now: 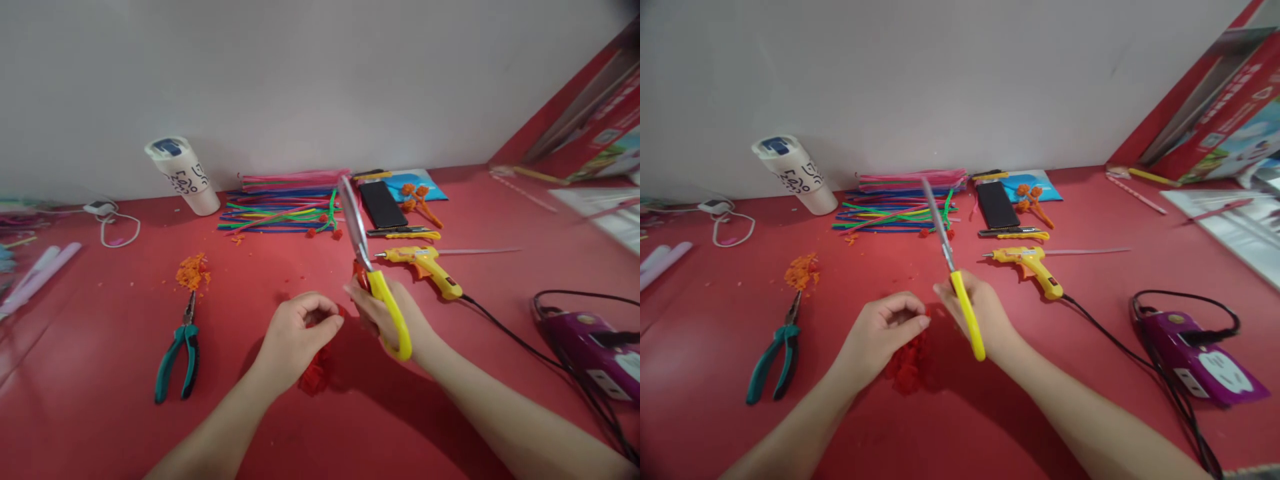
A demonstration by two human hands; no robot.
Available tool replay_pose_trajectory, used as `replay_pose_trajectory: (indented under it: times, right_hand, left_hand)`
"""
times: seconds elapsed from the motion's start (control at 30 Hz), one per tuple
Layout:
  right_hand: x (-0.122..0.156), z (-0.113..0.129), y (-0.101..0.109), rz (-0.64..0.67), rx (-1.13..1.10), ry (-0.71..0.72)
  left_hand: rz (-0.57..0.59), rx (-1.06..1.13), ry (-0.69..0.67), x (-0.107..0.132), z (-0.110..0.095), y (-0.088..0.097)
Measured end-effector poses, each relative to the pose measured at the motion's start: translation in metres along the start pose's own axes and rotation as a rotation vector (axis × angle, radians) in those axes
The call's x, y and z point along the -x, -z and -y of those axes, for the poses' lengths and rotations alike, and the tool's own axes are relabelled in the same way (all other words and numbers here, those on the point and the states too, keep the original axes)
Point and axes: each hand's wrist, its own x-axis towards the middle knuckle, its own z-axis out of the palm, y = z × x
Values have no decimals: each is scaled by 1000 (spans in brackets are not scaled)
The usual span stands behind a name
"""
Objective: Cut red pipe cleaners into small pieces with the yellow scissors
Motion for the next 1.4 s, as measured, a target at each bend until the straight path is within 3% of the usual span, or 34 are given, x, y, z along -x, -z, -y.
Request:
replay_pose_trajectory:
  times: [0.2, 0.37, 0.57, 0.7, 0.8, 1.0, 1.1, 1.3, 1.4]
  right_hand:
    - [2, -2, 5, 235, -230, 43]
    - [7, 8, 4, 211, -125, -77]
    - [9, 11, -1, 98, -74, -81]
    - [10, 8, -7, 64, -92, -83]
    - [10, 10, -6, 62, -103, -102]
    - [8, 12, 1, 125, -133, -82]
    - [9, 12, 1, 143, -125, -90]
    - [10, 7, -5, 112, -71, -44]
    - [9, 4, -3, 59, -25, 8]
  left_hand:
    - [72, 158, 133, -3, 5, 3]
    - [97, 81, 128, -3, 5, 3]
    - [-107, -338, -210, 2, 2, -3]
    - [-146, -442, -307, 4, 6, -6]
    - [-127, -330, -240, 3, 6, -5]
    - [-43, 162, 128, -2, 4, -1]
    - [-18, 205, 152, -2, 4, -2]
    - [-47, 92, 95, -1, 3, -3]
    - [-46, 188, 129, -2, 4, -2]
